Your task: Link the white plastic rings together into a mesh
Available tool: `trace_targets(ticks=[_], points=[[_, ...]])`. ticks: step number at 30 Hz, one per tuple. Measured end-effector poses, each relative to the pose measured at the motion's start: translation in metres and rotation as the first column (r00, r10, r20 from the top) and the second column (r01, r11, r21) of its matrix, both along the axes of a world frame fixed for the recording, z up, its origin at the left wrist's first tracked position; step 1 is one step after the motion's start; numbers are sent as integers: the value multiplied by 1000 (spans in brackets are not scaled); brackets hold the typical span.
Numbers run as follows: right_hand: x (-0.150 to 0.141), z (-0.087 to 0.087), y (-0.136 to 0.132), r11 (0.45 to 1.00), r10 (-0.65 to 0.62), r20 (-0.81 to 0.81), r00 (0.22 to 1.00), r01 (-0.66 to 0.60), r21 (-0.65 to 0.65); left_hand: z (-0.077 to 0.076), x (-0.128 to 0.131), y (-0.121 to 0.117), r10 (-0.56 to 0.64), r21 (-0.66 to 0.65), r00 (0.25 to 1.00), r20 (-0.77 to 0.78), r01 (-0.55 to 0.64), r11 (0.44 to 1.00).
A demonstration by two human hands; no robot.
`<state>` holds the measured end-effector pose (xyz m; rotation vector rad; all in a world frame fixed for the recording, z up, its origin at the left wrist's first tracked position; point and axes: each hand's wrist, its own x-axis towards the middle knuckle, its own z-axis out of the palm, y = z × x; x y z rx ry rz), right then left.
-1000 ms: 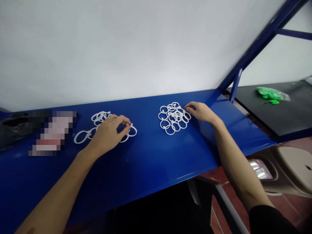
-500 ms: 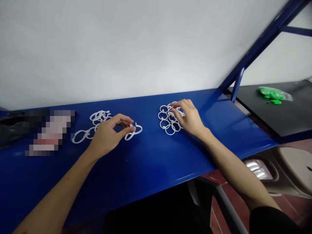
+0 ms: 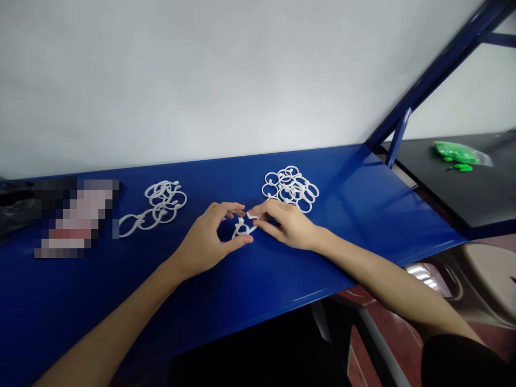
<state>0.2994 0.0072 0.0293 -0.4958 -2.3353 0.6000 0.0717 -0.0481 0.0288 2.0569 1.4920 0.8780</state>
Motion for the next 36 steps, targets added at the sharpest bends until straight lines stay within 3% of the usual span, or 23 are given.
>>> trace_targets(ticks=[3,5,9,13,18,22,30,36], points=[[2,2,1,1000,-13,1,1000,13,-6,-5,1,1,-42,20,983,-176,46,999],[3,2,2,1000,-16,9,1000,16,-2,-8,1,1,-39,13,977,-211,42,999],[5,2,5,999,-45,20,999,45,3,-7,0,1,-37,-89,993,-110,27,996],[7,2,7,998,-60,-2,998,60,28,-3,-2,0,-92,-160,995,34,96,982],[9,5,8,994,-90,-33,995,92,56,-1,-2,-2,-114,-133,990,86,125,983],[10,7,9,985,-139,-68,988,145,94,-2,-3,-1,-115,-110,992,42,119,987],[11,8,7,982,-181,-98,979,186,45,-6,-9,4,93,117,977,-192,-71,991],[5,7,-1,993,-115,-97,989,115,-14,8,7,-5,83,165,993,-79,-69,984]])
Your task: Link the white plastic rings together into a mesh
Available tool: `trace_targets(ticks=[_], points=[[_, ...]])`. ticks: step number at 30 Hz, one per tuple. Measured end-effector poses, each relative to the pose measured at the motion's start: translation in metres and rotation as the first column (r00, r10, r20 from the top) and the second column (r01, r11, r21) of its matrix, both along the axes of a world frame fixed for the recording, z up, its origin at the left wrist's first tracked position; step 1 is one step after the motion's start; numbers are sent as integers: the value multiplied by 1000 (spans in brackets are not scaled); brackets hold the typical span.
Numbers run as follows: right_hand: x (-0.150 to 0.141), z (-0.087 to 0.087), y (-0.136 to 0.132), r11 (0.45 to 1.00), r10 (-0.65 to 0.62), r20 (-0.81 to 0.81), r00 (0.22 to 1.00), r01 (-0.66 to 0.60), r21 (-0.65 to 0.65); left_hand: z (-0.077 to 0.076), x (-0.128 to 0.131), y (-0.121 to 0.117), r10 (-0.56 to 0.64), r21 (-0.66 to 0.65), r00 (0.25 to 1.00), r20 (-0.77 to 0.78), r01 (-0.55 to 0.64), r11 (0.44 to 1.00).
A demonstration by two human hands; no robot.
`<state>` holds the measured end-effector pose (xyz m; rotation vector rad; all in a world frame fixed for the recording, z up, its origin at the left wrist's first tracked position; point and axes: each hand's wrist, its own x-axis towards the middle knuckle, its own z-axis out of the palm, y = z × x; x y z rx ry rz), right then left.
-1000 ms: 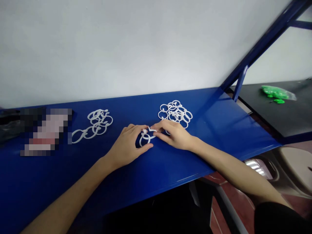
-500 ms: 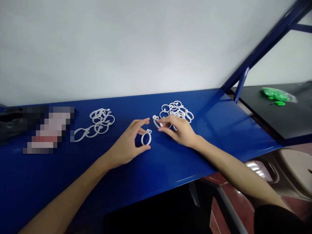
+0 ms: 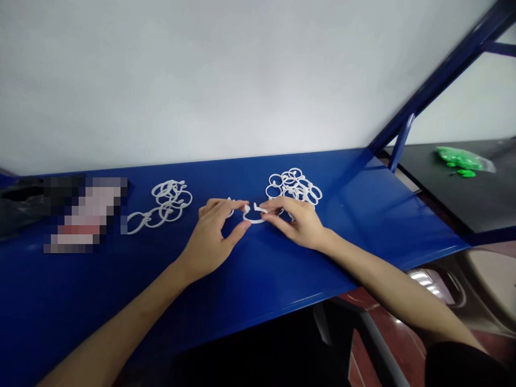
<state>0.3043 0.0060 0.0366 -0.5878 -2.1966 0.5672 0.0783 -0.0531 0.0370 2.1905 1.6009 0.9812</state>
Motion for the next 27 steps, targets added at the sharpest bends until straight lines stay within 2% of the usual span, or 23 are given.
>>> trace_targets(ticks=[3,8,15,20,24,27], points=[[-3,-2,-2,999,44,3,999,-44,7,1,3,-1,-26,20,999,31,26,999],[-5,-4,-4,985,167,11,986,-167,47,-6,3,-1,-83,113,997,7,82,990],[-4,-1,-16,965,161,129,978,-183,185,-12,3,-6,-125,272,987,-98,147,951],[-4,-1,-16,955,80,209,975,-135,266,-9,2,-6,-148,239,980,-129,176,955],[-3,2,-4,956,45,178,983,-94,278,-6,1,-2,-121,241,978,-172,161,957],[6,6,15,965,-79,84,993,55,256,-8,-6,5,-49,221,974,-222,100,970]])
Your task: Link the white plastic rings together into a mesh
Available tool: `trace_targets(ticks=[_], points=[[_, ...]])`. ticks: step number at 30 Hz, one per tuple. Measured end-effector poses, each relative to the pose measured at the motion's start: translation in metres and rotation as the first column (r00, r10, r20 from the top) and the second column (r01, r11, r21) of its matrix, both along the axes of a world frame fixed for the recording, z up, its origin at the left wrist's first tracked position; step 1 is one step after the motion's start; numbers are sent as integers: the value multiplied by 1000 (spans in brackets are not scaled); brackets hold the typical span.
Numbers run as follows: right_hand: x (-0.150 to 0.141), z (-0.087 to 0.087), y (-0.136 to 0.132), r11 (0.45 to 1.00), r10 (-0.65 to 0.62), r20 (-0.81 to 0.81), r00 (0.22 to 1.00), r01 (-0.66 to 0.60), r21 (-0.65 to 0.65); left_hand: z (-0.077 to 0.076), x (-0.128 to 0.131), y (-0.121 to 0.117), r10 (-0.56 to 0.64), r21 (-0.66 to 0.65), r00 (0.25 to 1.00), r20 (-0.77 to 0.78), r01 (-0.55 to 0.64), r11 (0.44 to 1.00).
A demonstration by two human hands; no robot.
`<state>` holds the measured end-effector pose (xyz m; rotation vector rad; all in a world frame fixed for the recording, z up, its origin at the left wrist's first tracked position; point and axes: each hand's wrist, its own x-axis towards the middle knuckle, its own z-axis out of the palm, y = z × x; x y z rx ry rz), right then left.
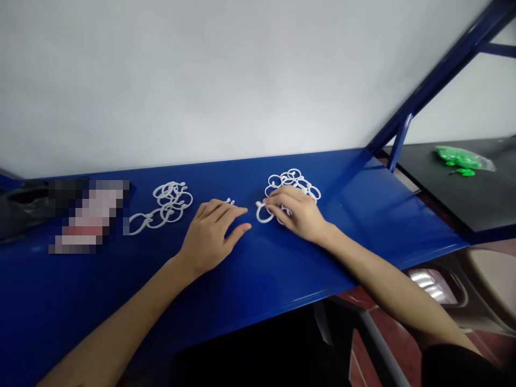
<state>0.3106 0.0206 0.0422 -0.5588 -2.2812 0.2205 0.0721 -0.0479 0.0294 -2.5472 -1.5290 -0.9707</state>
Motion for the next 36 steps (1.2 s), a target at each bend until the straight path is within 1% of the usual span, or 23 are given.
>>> trace_targets(ticks=[2,3,5,6,8,10,12,13,15,20,25,28,30,33,34,36], points=[[14,2,17,984,-175,-61,983,173,-51,-4,-7,6,77,-28,997,-23,-78,997],[23,2,27,960,-273,-74,959,267,-81,-7,-12,9,119,-44,992,-32,-120,992],[43,1,48,882,-461,-61,886,449,-140,-12,-19,16,199,-76,978,-56,-203,976],[53,0,57,842,-521,-24,853,509,-179,-15,-23,19,234,-90,970,-72,-240,967],[70,-4,74,757,-610,29,792,593,-274,-20,-29,23,275,-101,956,-101,-285,953],[83,-9,86,675,-659,105,744,648,-353,-23,-33,26,278,-104,952,-126,-291,951],[89,-13,93,619,-683,164,712,683,-387,-25,-36,26,269,-105,953,-139,-285,953],[91,-14,95,605,-688,181,703,693,-392,-25,-36,26,268,-105,953,-143,-283,953],[92,-17,96,597,-678,206,705,693,-404,-24,-36,26,268,-107,952,-147,-285,952],[93,-18,96,600,-615,284,735,671,-436,-22,-36,25,274,-141,953,-134,-292,946],[95,-14,95,594,-597,342,726,686,-419,-22,-36,25,269,-144,954,-130,-286,947],[94,-13,94,598,-591,351,727,686,-415,-23,-36,25,264,-143,957,-122,-280,949],[93,-14,95,599,-603,335,724,688,-410,-22,-36,25,259,-143,957,-131,-277,950],[93,-16,96,599,-663,267,699,710,-369,-19,-34,24,267,-131,949,-165,-290,948],[93,-16,97,610,-684,227,693,715,-343,-18,-33,24,271,-121,948,-169,-293,948],[89,-14,94,650,-709,121,695,710,-270,-16,-31,23,277,-84,949,-151,-292,953]])
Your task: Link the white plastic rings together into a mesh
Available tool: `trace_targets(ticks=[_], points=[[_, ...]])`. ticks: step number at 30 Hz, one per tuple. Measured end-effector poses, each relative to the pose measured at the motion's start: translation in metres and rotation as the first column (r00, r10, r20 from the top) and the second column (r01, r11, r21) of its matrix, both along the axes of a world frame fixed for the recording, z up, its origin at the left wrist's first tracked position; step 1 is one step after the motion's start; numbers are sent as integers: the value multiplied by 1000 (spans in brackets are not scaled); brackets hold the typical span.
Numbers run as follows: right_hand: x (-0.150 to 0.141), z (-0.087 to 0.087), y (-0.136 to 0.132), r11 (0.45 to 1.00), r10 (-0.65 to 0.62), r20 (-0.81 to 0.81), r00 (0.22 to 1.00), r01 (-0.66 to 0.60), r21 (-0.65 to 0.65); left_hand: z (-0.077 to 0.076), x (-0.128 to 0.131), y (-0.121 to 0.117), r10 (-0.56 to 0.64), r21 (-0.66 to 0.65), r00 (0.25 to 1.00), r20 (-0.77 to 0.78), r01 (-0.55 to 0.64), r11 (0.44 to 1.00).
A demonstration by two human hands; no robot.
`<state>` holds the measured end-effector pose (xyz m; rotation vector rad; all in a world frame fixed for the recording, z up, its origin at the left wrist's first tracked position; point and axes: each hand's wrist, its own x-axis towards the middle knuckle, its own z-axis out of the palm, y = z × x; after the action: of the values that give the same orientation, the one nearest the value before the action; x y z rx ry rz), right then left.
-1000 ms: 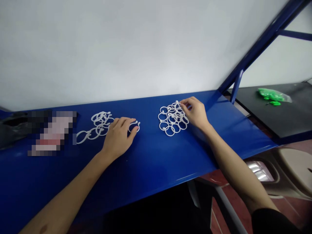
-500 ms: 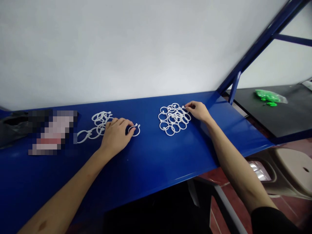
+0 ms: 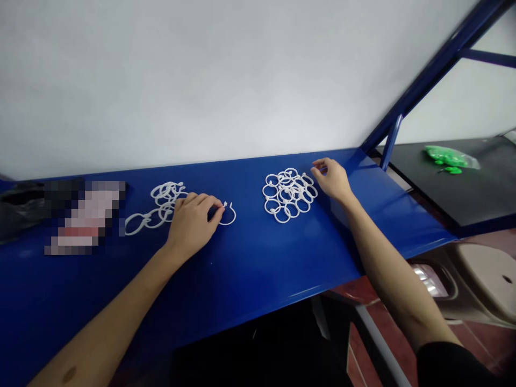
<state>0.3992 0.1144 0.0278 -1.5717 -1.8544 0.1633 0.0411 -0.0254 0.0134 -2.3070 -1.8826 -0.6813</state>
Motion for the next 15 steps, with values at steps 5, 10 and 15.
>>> trace_targets(ticks=[5,10,15], points=[[-39,15,-39,951,236,-55,970,-220,216,5,11,-6,-44,160,997,68,33,987],[-94,20,-102,740,666,-130,734,-672,-3,9,29,-17,-135,305,985,107,97,947],[-111,8,-124,681,703,-255,664,-732,-28,14,42,-27,-236,307,950,206,166,937]])
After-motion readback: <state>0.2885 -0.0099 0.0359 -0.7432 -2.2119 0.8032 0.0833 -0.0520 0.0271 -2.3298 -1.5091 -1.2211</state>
